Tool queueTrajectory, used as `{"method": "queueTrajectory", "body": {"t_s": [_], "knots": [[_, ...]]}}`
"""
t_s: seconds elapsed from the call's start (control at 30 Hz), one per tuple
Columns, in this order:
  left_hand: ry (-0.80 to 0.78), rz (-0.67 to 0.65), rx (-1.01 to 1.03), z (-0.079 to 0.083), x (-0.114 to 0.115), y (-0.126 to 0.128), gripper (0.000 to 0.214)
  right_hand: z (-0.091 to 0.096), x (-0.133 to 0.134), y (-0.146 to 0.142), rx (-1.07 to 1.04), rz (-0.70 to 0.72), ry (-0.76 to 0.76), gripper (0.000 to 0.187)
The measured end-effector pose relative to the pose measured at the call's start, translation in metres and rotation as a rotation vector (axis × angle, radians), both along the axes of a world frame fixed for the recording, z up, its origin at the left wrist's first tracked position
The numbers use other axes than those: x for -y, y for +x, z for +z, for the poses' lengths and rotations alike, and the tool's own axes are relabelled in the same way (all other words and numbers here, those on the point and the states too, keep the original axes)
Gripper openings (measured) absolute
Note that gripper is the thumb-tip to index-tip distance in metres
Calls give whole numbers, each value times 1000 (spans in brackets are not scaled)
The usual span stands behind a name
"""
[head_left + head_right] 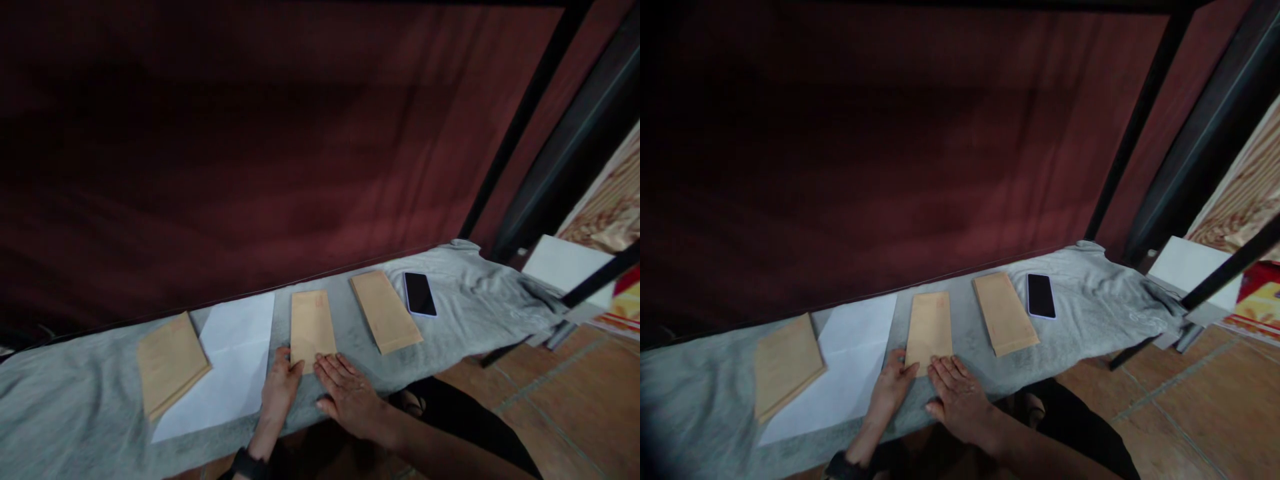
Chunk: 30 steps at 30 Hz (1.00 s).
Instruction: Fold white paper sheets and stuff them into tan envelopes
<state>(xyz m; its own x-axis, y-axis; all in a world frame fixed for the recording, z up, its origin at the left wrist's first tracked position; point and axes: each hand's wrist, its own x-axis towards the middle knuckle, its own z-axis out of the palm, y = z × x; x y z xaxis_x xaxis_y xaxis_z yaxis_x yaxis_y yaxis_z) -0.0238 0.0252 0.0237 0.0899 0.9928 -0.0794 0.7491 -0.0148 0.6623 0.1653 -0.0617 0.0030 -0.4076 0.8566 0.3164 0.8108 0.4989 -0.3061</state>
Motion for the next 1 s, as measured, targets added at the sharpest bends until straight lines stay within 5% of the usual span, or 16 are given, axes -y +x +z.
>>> {"method": "queueTrajectory", "body": {"t_s": [0.1, 0.2, 0.33, 0.47, 0.67, 0.83, 1.0], "knots": [[40, 18, -99, -1, 4, -5, 28, 3, 0, 4, 13, 0, -21, 70], [274, 40, -309, 2, 10, -7, 28, 4, 1, 5, -17, 1, -20, 71], [564, -183, -307, 3, -1, 11, 38, -2, 0, 4, -54, 16, -4, 70], [506, -451, -284, -4, -44, 52, 54, -11, -4, 2, -46, 12, -24, 65], [405, -401, -396, -18, -107, 98, 60, -12, -7, 0, -32, 18, -16, 70], [369, -398, -457, -16, -116, 108, 60, -6, -5, -3, -26, -10, -23, 71], [208, -479, -567, -2, -97, 97, 64, -9, -8, -3, -39, 2, 0, 70]]}}
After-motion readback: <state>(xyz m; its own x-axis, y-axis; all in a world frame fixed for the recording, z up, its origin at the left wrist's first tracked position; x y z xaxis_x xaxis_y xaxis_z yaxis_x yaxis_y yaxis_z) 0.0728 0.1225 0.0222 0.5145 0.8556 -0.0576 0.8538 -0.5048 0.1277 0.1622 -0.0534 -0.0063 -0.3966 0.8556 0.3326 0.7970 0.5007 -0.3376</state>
